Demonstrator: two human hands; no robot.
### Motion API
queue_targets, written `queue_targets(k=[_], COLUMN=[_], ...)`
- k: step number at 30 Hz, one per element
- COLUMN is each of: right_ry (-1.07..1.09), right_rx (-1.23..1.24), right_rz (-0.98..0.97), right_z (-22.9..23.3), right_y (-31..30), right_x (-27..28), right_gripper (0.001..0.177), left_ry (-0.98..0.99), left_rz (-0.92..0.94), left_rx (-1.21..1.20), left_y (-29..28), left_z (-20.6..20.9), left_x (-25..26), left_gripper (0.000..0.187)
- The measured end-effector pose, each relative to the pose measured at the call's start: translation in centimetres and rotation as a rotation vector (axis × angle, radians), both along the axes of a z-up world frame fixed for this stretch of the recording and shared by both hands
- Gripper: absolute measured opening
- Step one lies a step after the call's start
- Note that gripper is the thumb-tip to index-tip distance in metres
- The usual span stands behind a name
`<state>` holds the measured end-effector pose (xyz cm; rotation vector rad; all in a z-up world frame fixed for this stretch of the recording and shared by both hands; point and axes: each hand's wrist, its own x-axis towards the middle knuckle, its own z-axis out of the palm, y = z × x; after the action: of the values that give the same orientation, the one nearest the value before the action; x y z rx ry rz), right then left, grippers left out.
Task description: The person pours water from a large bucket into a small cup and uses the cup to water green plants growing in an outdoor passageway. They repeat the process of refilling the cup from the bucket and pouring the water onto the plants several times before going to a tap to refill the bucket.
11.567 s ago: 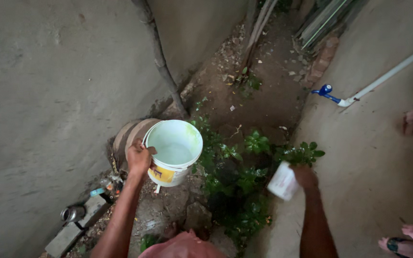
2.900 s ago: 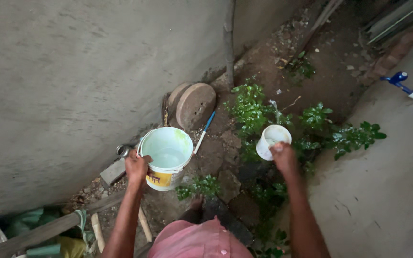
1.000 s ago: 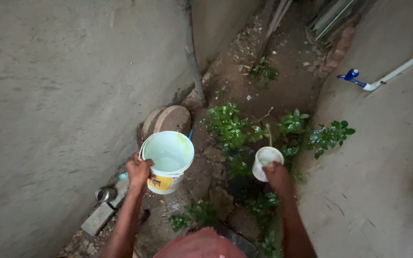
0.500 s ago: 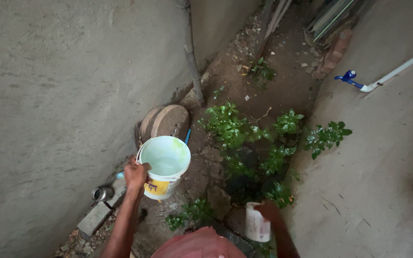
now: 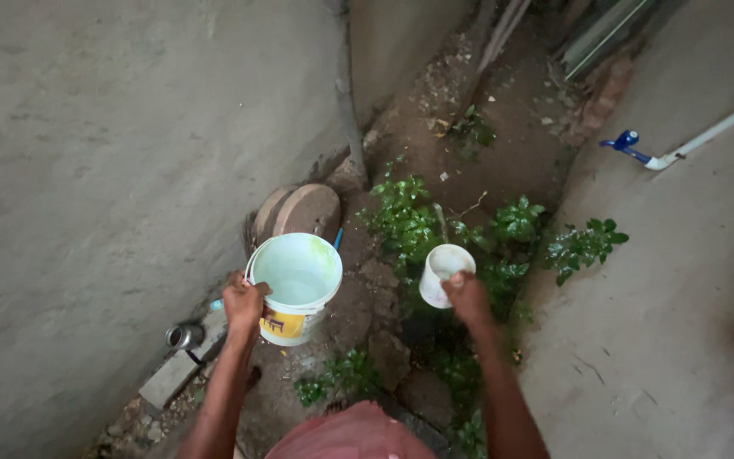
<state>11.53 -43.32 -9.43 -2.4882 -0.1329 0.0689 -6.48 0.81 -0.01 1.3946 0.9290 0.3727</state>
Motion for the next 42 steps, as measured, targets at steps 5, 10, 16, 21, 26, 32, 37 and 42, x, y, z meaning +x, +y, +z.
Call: queue_targets(k=[5, 10, 16, 21, 26, 32, 37, 42], right_ry=[0.064, 0.42, 0.577, 0.328, -0.084, -0.098, 0.151, 0.596], right_rx=[0.105, -0.114, -0.301, -0.306, -0.065, 0.247, 0.026, -0.21], right_rz=[-0.005, 0.097, 0.224, 0.139, 0.159, 0.158, 0.066, 0.252], right_z=[-2.8, -3.8, -3.1, -1.0, 0.4, -1.8, -3.6, -5.0], right_y=[0.4, -1.4, -1.5, 1.0, 3.9, 4.7, 3.7, 0.6], right_x=[-7.6, -13.6, -9.1, 0.3, 4.2, -1.3, -7.1, -8.8], right_gripper=[0.038, 0.04, 0.042, 0.044, 0.043, 0.033, 0.043, 0.049], left_ry=[0.001, 0.021, 0.002, -0.06, 0.012, -0.013, 0.062, 0.102], left_rz=[0.008, 0.019, 0.027, 0.018, 0.061, 0.06, 0.073, 0.099], left_rx=[0.009, 0.028, 0.08, 0.042, -0.002, -0.041, -0.003, 0.068], left_y=[0.4, 0.6, 1.2, 1.3, 1.0, 1.6, 1.7, 1.7], left_z=[-1.0, -1.0, -0.3, -0.8, -0.1, -1.0, -0.2, 1.4], left_x=[-0.5, -1.2, -2.0, -2.2, -3.0, -3.6, -3.8, -4.4], left_gripper=[0.033, 0.027, 0.025, 0.025, 0.032, 0.037, 0.039, 0.042])
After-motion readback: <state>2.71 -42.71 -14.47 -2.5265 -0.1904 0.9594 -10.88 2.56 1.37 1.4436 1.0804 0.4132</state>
